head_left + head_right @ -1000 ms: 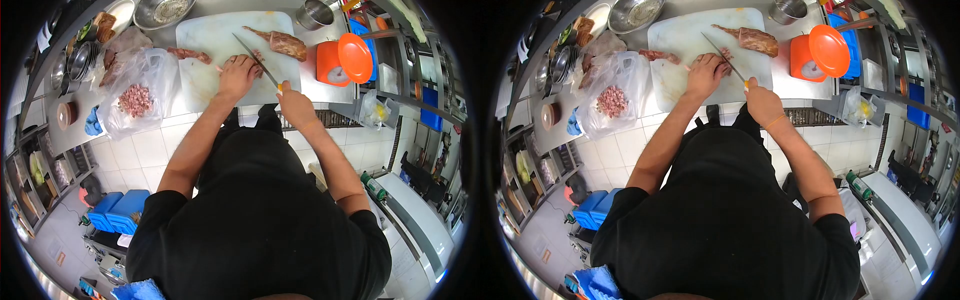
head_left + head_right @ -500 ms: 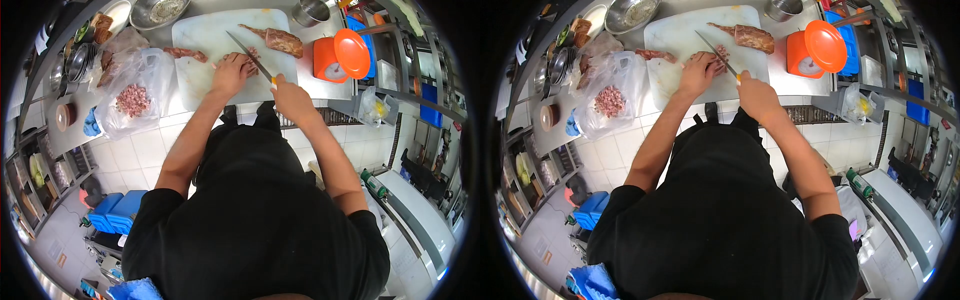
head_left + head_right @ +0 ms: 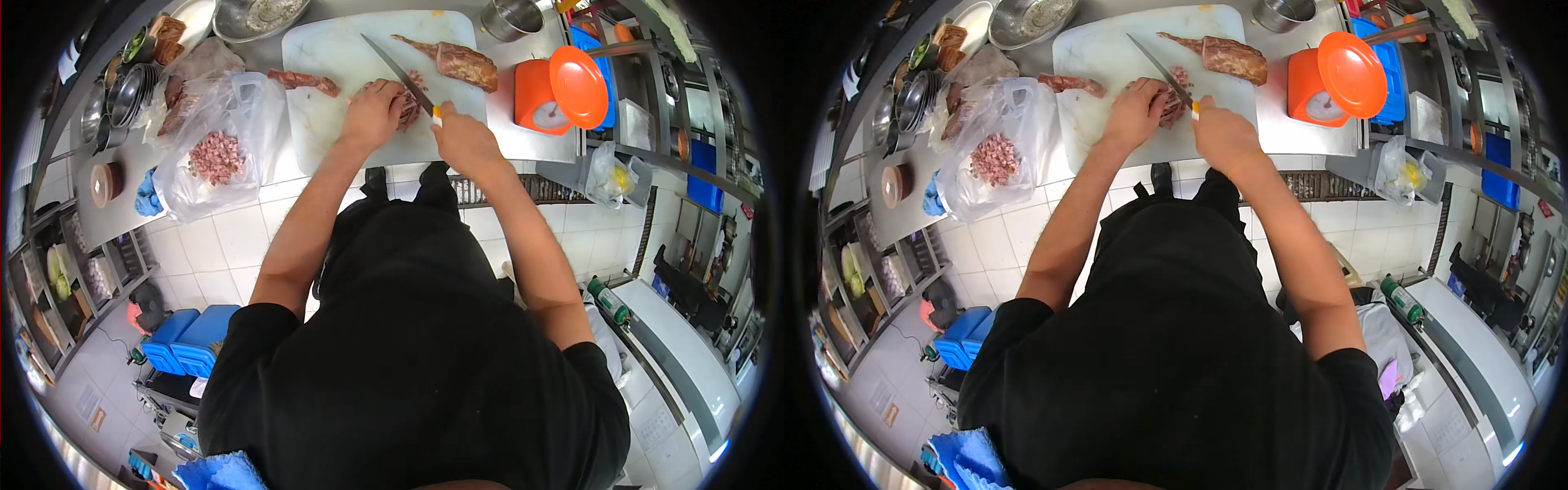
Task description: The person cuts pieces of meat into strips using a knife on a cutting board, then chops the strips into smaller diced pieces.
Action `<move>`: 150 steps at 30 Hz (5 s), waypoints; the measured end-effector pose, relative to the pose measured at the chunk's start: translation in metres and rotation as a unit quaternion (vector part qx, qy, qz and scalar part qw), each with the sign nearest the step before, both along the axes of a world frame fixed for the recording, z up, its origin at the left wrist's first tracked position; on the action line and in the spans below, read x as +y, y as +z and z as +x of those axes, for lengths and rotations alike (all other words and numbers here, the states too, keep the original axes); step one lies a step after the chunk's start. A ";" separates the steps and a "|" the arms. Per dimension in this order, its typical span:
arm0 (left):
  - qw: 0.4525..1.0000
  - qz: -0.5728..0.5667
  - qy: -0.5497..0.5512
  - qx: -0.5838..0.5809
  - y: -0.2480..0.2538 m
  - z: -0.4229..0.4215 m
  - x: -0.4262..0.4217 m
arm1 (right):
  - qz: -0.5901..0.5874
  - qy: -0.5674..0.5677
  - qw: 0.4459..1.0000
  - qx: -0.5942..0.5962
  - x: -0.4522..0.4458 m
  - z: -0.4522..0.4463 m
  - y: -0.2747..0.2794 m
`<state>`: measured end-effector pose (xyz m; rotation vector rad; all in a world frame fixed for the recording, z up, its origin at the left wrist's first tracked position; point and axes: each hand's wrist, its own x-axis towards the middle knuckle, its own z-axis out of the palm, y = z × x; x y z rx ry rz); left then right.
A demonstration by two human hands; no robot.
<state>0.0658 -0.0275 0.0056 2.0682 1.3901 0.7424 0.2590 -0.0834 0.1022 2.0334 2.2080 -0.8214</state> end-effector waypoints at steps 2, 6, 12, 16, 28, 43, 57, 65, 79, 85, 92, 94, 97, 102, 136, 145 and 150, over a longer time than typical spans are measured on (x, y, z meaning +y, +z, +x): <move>1.000 0.019 -0.012 0.013 -0.002 -0.002 0.001 | -0.015 -0.003 1.000 -0.011 -0.019 0.001 0.011; 0.998 0.056 -0.015 0.035 -0.006 -0.001 0.000 | -0.040 -0.033 0.998 -0.026 -0.042 -0.004 -0.011; 0.997 0.062 -0.017 0.043 -0.010 -0.001 -0.001 | 0.022 -0.044 0.999 0.012 -0.008 -0.022 -0.061; 0.999 0.038 -0.023 0.024 -0.005 -0.007 0.001 | 0.034 -0.032 0.999 0.017 0.012 -0.016 -0.046; 0.996 0.062 -0.029 0.050 -0.006 -0.015 0.000 | 0.016 0.008 0.999 -0.049 -0.059 0.000 -0.003; 1.000 0.020 0.007 0.009 -0.006 -0.017 -0.005 | -0.006 0.014 1.000 -0.013 0.007 -0.022 -0.013; 0.998 0.044 -0.012 0.042 -0.011 -0.020 -0.003 | -0.006 -0.025 1.000 0.004 0.003 -0.039 -0.051; 0.997 0.064 0.022 0.031 -0.006 -0.026 -0.009 | -0.057 -0.008 0.998 -0.017 -0.032 -0.028 0.012; 0.997 0.071 -0.012 0.023 -0.013 -0.030 -0.010 | -0.011 -0.017 1.000 0.024 0.002 -0.041 -0.029; 0.996 0.076 -0.018 0.048 -0.008 -0.039 -0.010 | -0.066 -0.018 0.998 -0.013 -0.050 -0.034 0.008; 0.993 0.069 -0.034 0.087 -0.014 -0.034 -0.005 | -0.020 -0.056 0.998 0.006 -0.036 -0.053 -0.057; 0.993 0.065 -0.034 0.097 -0.014 -0.035 -0.005 | 0.004 -0.050 0.998 0.029 -0.020 -0.057 -0.061; 0.994 0.072 -0.026 0.082 -0.010 -0.037 -0.007 | 0.028 -0.032 0.999 0.022 -0.008 -0.057 -0.048; 0.994 0.080 0.013 0.070 -0.014 -0.045 -0.013 | -0.037 -0.012 0.999 0.011 -0.026 -0.041 0.003; 0.984 0.130 0.020 0.119 -0.020 -0.048 -0.016 | 0.003 -0.030 0.999 0.011 -0.035 -0.064 -0.063; 0.985 0.133 0.025 0.107 -0.012 -0.056 -0.025 | -0.016 0.006 1.000 0.023 -0.020 -0.061 -0.007; 0.979 0.145 0.020 0.140 -0.013 -0.059 -0.022 | -0.041 -0.030 0.998 0.020 -0.047 -0.066 -0.022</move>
